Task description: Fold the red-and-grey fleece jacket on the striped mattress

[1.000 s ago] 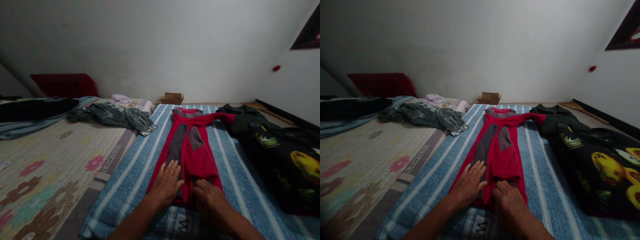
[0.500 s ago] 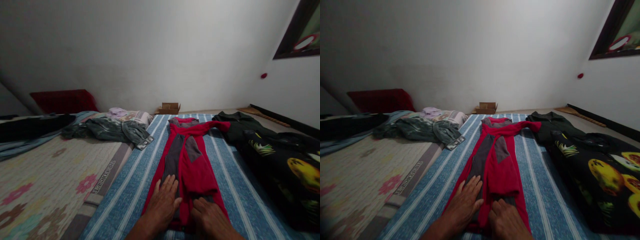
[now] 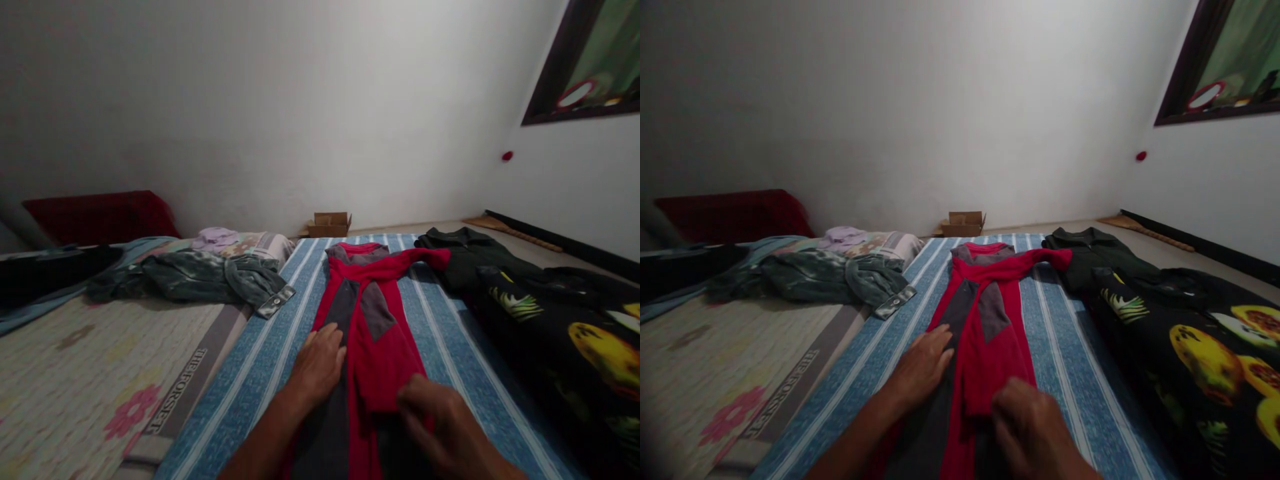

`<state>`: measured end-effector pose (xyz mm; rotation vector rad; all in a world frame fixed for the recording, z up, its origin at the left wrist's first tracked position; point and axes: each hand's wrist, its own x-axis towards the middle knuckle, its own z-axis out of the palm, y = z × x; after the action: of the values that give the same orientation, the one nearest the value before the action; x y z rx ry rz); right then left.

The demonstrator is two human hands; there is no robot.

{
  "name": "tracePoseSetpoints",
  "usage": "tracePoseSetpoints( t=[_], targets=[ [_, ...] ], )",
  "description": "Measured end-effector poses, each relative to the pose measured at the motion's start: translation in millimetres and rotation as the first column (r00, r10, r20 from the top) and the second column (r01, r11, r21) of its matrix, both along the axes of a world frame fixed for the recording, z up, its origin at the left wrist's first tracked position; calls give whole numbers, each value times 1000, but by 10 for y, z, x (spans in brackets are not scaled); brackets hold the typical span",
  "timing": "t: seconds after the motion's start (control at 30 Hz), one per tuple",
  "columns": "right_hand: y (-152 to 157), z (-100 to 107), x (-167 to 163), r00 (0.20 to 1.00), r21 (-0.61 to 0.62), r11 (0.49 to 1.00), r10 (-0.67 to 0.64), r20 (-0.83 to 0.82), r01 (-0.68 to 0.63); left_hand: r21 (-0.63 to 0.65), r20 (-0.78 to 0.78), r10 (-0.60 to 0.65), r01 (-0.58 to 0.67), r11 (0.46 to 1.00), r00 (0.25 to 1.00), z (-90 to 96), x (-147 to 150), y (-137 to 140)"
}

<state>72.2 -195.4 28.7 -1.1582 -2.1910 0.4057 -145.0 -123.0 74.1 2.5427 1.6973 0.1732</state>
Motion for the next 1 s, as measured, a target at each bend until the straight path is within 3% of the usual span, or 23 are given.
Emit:
tracePoseSetpoints(
  t=[0.07, 0.1, 0.2, 0.3, 0.4, 0.5, 0.63, 0.87, 0.93, 1.0],
  targets=[
    [310, 106, 167, 956, -64, 954, -290, 34, 292, 65, 23, 25, -27, 998, 999, -98, 106, 271],
    [496, 113, 233, 899, -87, 895, -430, 86, 437, 92, 39, 38, -42, 995, 998, -157, 164, 387],
    [1052, -2, 323, 808, -75, 807, -572, 143, 585, 150, 99, 96, -110, 983, 990, -369, 296, 621],
    [1421, -177, 269, 786, -69, 789, -593, 177, 611, 192, 145, 134, -160, 968, 980, -595, 327, 698],
    [1538, -278, 193, 767, -137, 761, -597, 234, 634, 235, 167, 125, -163, 958, 978, -742, 299, 697],
    [1519, -288, 178, 730, -240, 693, -605, 318, 679, 233, 145, 131, -162, 959, 981, -776, 281, 683],
    [1464, -251, 175, 689, -250, 649, -613, 387, 718, 190, 111, 152, -171, 967, 982, -738, 290, 670],
    [1366, -160, 65, 657, -196, 657, -586, 474, 727, 128, 248, 173, -210, 969, 953, -723, 243, 689],
    [1367, -133, 52, 683, -120, 721, -570, 457, 682, 138, 293, 158, -205, 969, 943, -756, 221, 703],
    [1402, -142, 61, 767, -38, 831, -494, 410, 555, 145, 311, 140, -192, 971, 940, -793, 208, 710]
  ],
)
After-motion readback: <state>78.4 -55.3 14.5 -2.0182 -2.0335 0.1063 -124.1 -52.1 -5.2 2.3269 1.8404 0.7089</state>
